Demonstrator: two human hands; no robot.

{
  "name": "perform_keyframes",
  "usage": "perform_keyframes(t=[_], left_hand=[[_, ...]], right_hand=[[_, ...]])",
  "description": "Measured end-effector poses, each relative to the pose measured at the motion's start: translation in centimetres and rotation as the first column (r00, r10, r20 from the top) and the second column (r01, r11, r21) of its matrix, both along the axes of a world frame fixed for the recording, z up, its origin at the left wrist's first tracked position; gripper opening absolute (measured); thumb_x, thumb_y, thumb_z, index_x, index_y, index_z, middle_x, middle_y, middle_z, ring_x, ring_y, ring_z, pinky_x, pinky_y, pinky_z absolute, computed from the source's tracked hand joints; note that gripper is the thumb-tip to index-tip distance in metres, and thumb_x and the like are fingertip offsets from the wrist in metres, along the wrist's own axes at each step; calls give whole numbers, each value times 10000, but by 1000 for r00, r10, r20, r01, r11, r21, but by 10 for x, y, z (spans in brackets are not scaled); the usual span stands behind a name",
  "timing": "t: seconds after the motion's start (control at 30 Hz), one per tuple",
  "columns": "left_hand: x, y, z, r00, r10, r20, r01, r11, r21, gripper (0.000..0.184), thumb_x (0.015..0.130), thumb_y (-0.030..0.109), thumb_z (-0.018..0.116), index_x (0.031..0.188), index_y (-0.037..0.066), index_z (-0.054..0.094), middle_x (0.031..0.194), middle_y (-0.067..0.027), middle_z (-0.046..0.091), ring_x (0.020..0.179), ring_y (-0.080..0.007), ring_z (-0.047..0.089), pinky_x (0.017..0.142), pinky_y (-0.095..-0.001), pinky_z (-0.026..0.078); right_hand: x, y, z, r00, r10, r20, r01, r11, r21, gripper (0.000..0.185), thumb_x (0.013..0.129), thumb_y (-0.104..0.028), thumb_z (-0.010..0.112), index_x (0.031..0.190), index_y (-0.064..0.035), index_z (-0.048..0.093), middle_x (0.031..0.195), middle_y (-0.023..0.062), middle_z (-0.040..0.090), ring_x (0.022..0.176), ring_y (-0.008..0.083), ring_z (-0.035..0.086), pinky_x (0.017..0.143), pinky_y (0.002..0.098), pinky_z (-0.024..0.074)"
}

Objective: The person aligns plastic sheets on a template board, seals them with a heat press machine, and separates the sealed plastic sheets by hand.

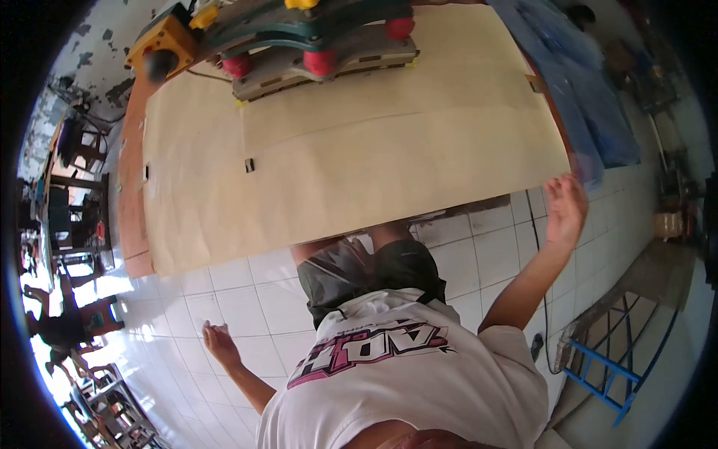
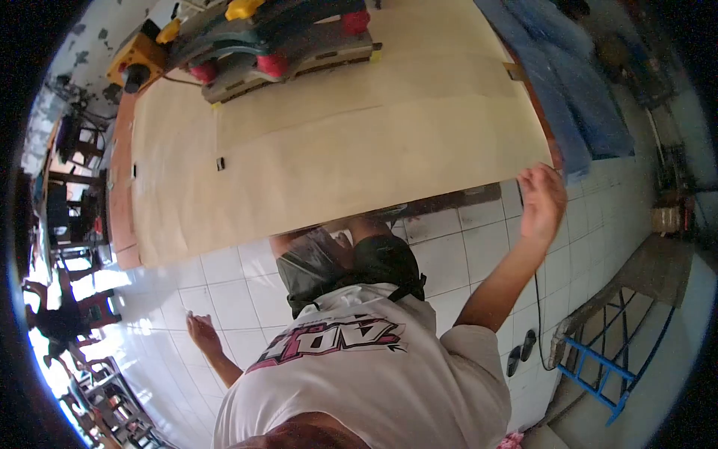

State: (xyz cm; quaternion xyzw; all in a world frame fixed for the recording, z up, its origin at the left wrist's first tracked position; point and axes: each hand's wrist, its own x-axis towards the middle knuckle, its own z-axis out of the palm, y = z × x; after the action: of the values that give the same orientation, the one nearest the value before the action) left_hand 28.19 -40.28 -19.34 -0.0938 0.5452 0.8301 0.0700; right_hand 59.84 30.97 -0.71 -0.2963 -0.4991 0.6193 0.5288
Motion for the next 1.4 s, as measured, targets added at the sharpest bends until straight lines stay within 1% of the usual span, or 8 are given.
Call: perform_keyframes(t=[0.07,0.2,0.33,0.47,0.83,0.97,1.13,1.4], left_hand=[[-5,27,44,995,85,-59,-87,995,-42,208,965,197,595,1114,53,581,811,22,581,695,-81,518,712,-321,456],[-24,84,144,914,-329,-239,289,939,-189,157,924,165,616,923,55,503,756,-53,589,611,-159,537,758,-345,486],[-25,188,217,776,-500,-385,368,854,-367,169,895,104,620,904,18,475,675,-133,593,598,-207,586,661,-352,524],[-25,268,254,672,-663,-329,562,747,-356,166,914,28,573,992,-11,433,840,-210,681,708,-245,670,688,-348,553],[-33,362,288,429,-871,-240,843,481,-239,201,1008,62,409,1166,-49,467,1041,-218,675,882,-266,700,801,-330,554],[-31,366,288,413,-870,-271,840,478,-256,203,1011,70,400,1160,-48,472,1048,-222,672,889,-269,700,812,-332,554],[-33,356,289,421,-857,-298,823,499,-272,186,1011,71,402,1141,-41,473,1041,-217,668,919,-274,692,826,-353,562],[-34,344,287,490,-821,-293,770,565,-296,182,1014,68,394,1165,-14,455,1011,-194,665,853,-253,698,777,-322,559]], right_hand=[[35,16,-1,992,-115,43,115,993,3,307,884,-141,692,1120,26,587,998,109,633,931,205,617,884,385,497],[115,28,-6,941,-339,-26,339,940,39,355,874,-164,706,1143,24,569,1036,105,621,945,203,595,891,367,486],[135,3,-6,739,-667,98,666,745,49,398,857,-167,717,1173,33,580,1060,121,616,990,235,589,891,357,492],[184,7,-18,641,-748,173,746,660,86,383,865,-165,700,1158,57,594,1110,148,611,1027,271,580,921,361,486],[270,-3,11,532,-846,24,837,530,139,426,914,-202,661,1187,115,577,1198,208,601,1110,310,571,992,409,455],[267,-16,25,497,-867,26,858,496,136,435,930,-225,641,1195,113,572,1215,194,598,1136,308,554,999,399,438],[366,29,-8,664,-743,-87,745,645,170,360,937,-231,632,1160,51,604,1125,154,614,1064,248,566,959,371,445],[325,16,20,649,-748,-138,761,636,131,292,931,-242,644,1069,15,633,1020,106,630,1001,228,573,937,372,448]])
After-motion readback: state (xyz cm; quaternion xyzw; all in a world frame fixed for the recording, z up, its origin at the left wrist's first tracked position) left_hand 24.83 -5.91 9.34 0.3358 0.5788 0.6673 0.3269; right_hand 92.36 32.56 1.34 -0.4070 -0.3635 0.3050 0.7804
